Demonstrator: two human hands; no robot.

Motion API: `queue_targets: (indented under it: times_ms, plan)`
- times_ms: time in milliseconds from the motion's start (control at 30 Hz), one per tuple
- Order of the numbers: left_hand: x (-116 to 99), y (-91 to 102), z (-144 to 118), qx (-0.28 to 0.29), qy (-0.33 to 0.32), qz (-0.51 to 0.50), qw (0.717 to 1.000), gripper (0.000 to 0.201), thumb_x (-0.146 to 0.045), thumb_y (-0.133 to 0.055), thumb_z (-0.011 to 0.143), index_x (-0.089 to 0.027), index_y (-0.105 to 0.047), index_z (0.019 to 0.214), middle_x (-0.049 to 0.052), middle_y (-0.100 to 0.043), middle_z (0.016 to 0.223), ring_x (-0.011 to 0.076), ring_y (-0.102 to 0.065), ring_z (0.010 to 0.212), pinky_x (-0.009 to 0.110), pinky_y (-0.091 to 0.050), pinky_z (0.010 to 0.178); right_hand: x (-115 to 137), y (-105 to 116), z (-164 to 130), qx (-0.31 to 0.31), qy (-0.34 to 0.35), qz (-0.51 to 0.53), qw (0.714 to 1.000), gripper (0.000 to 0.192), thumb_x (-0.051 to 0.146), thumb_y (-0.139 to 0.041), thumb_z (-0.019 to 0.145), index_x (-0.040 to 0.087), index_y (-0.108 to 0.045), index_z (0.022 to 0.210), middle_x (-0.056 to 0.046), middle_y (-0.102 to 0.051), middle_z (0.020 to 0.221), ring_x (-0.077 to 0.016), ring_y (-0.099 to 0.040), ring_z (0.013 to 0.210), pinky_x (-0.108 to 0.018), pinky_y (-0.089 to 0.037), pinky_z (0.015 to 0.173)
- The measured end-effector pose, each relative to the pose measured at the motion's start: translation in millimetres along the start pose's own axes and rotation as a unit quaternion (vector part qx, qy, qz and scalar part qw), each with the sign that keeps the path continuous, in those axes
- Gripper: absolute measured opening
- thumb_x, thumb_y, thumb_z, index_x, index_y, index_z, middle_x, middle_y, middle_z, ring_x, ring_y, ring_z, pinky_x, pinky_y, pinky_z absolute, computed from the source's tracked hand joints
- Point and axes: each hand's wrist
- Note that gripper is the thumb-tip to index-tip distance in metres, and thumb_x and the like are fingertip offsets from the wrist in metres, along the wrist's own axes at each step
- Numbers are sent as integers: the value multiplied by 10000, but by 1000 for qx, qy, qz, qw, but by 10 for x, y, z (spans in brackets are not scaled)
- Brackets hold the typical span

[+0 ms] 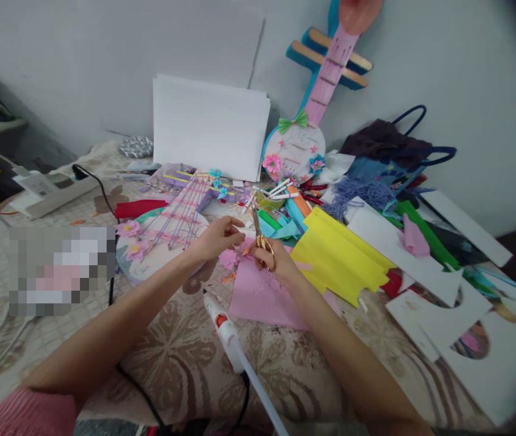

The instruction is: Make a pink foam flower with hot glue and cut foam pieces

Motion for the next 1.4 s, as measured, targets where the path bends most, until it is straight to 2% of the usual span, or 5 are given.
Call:
queue_targets:
  times_ms: [400,633,833,1067,1400]
  plan:
    - [-114,84,483,19,-2,-93,995,146,-149,-612,709,-99,-621,846,55,-670,745,121,-628,704,304,-496,765,-28,42,-18,45,-31,55,997,40,208,-516,647,173,-518,626,54,-468,426,-77,-379,375,-200,-242,382]
    - [-128,290,693,12,26,184,983,479,-107,-540,719,-142,-504,1196,1,-606,547,159,-588,472,292,-480,579,-30,221,-78,7,-16,24,1000,84,239,-526,659,160,-548,637,54,-452,431,-82,-381,386,-211,-259,393]
    - [-179,266,463,-180,-143,403,886,252,-170,-563,723,-136,-603,970,163,-544,1156,310,-494,1105,425,-387,913,-45,271,-232,-40,-1,-9,999,101,240,-524,696,160,-538,636,54,-463,444,-83,-398,401,-210,-272,405]
    - [-205,27,-197,11,-41,141,989,248,-354,-543,782,-155,-628,903,72,-646,854,173,-590,776,290,-475,700,-9,95,-316,-82,22,-4,996,95,252,-526,724,168,-536,679,53,-478,442,-88,-416,397,-208,-286,404]
    - [-199,-103,-495,52,-3,57,997,208,-347,-589,747,-148,-629,790,56,-668,760,145,-604,695,249,-468,612,218,-124,-397,-126,53,-61,989,86,242,-523,743,183,-522,680,48,-482,504,-93,-446,437,-213,-332,432]
Point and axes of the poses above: each hand's wrist, its own z-axis towards the middle knuckle, its own y-axis out of the back of the hand, x = y × z
